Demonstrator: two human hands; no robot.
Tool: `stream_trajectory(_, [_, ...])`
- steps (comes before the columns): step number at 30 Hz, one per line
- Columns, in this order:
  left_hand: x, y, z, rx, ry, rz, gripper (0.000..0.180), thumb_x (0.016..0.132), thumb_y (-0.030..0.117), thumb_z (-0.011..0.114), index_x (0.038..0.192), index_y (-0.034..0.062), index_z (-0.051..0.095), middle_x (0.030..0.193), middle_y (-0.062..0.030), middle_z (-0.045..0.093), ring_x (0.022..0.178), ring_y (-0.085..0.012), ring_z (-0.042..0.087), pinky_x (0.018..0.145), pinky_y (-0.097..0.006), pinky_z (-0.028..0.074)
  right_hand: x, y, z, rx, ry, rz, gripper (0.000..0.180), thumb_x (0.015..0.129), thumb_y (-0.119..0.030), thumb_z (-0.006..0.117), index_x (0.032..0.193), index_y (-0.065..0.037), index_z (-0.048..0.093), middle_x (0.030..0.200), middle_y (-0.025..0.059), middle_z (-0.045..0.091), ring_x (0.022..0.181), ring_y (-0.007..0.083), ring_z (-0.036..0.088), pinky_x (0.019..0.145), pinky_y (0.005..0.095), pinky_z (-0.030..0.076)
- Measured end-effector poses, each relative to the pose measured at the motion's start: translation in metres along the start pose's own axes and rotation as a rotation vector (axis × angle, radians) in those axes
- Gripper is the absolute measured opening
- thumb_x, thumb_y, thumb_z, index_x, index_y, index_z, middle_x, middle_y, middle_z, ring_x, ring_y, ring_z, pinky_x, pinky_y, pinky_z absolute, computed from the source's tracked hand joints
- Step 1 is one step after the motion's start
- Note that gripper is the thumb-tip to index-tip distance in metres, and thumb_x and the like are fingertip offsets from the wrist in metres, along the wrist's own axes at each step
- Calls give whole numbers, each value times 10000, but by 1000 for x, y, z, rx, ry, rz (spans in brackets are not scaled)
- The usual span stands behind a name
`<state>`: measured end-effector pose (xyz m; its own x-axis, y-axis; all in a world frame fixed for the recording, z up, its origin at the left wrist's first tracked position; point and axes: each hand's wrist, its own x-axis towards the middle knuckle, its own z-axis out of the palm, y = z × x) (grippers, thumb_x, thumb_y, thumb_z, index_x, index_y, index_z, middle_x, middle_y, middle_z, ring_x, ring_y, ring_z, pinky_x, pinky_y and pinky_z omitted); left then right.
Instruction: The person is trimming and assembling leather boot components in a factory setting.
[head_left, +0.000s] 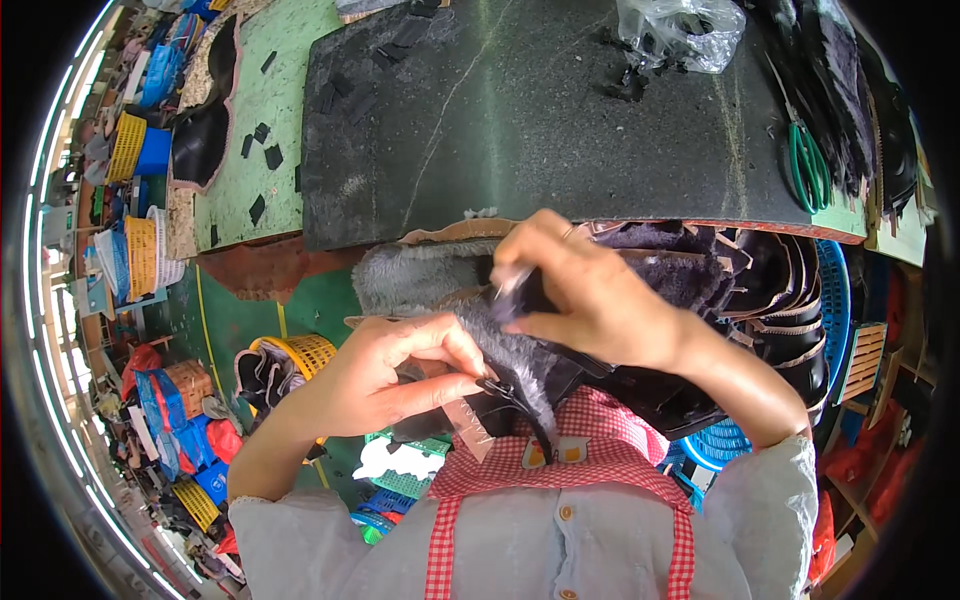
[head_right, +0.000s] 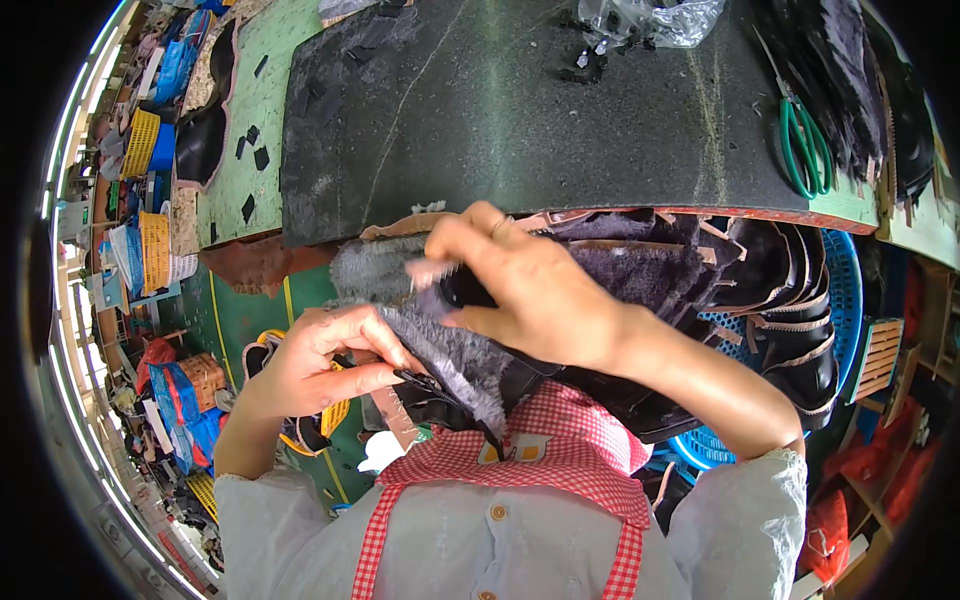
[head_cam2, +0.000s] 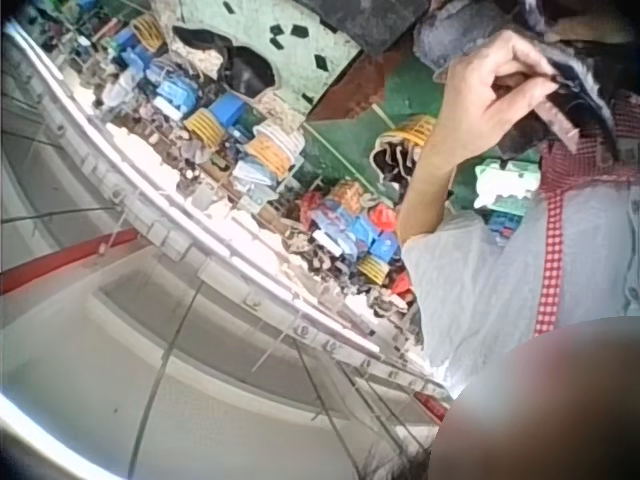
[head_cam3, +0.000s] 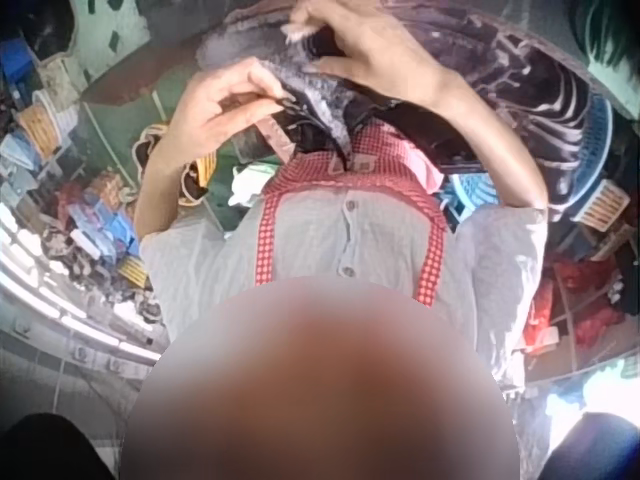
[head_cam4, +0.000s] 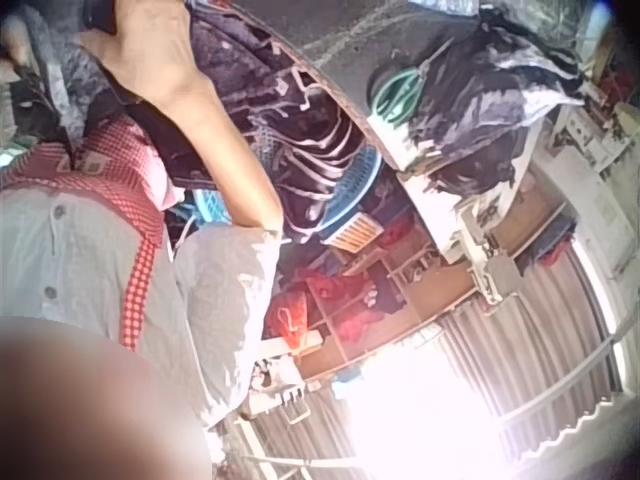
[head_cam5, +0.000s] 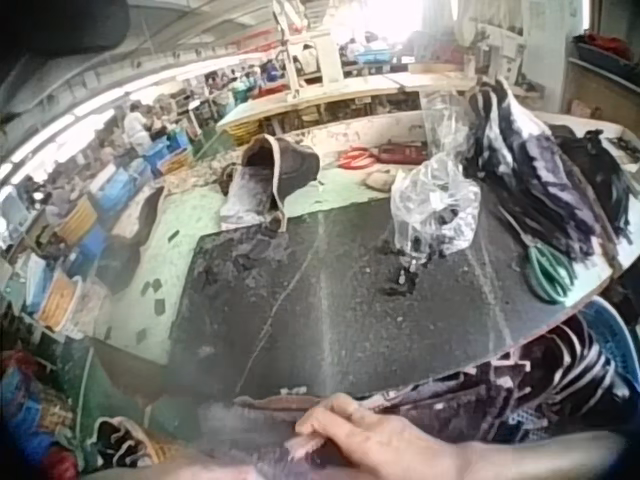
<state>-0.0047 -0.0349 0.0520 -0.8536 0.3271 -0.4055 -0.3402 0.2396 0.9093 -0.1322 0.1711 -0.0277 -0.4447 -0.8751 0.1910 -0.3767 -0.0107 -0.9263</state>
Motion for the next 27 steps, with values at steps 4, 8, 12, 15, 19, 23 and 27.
stream_trajectory(4, [2,1,-1,-18,22,5,93,907,-17,645,983,-12,592,942,-68,695,904,-122,683,790,-263,516,-9,8,35,-341,-14,26,408,710,-86,764,1061,-81,555,1049,121,526,828,301,671,669,378,563])
stream_trajectory(8, [1,-2,-2,-10,41,-19,89,912,-18,637,986,-12,588,943,-62,689,913,-101,667,803,-255,512,-10,9,40,-395,76,-18,320,720,-109,716,990,-47,556,941,103,566,778,283,662,622,373,546])
stream_trajectory(12, [4,-2,1,-89,100,-50,75,926,-14,622,988,-12,580,936,-42,678,912,-72,642,803,-241,508,-12,2,35,-279,111,38,261,722,21,561,980,-18,572,831,121,597,733,324,637,638,412,523])
stream_trajectory(15, [6,0,1,-136,105,-107,72,934,0,622,992,-2,578,942,-26,667,913,-59,626,800,-233,504,-19,-3,22,-80,58,105,384,720,71,487,1085,17,594,892,172,612,825,339,636,759,403,515])
stream_trajectory(19, [11,4,4,-136,102,-147,80,938,-2,613,1015,-5,593,990,-41,670,927,-73,628,791,-239,522,-26,-14,4,103,37,102,405,729,119,427,1086,34,599,890,189,626,872,363,636,796,419,510])
stream_trajectory(23, [19,7,9,-262,97,-199,126,947,-3,590,1057,-38,640,1036,-92,687,938,-132,665,789,-279,569,-36,-20,-5,306,-30,240,453,708,132,409,1104,46,611,920,205,646,945,357,655,879,394,504])
stream_trajectory(27, [20,5,9,-268,92,-223,162,961,61,609,1078,-33,672,991,-56,693,919,-89,642,831,-262,544,-42,-32,-10,157,72,170,538,696,147,358,1175,63,587,976,185,645,989,279,654,925,338,476])
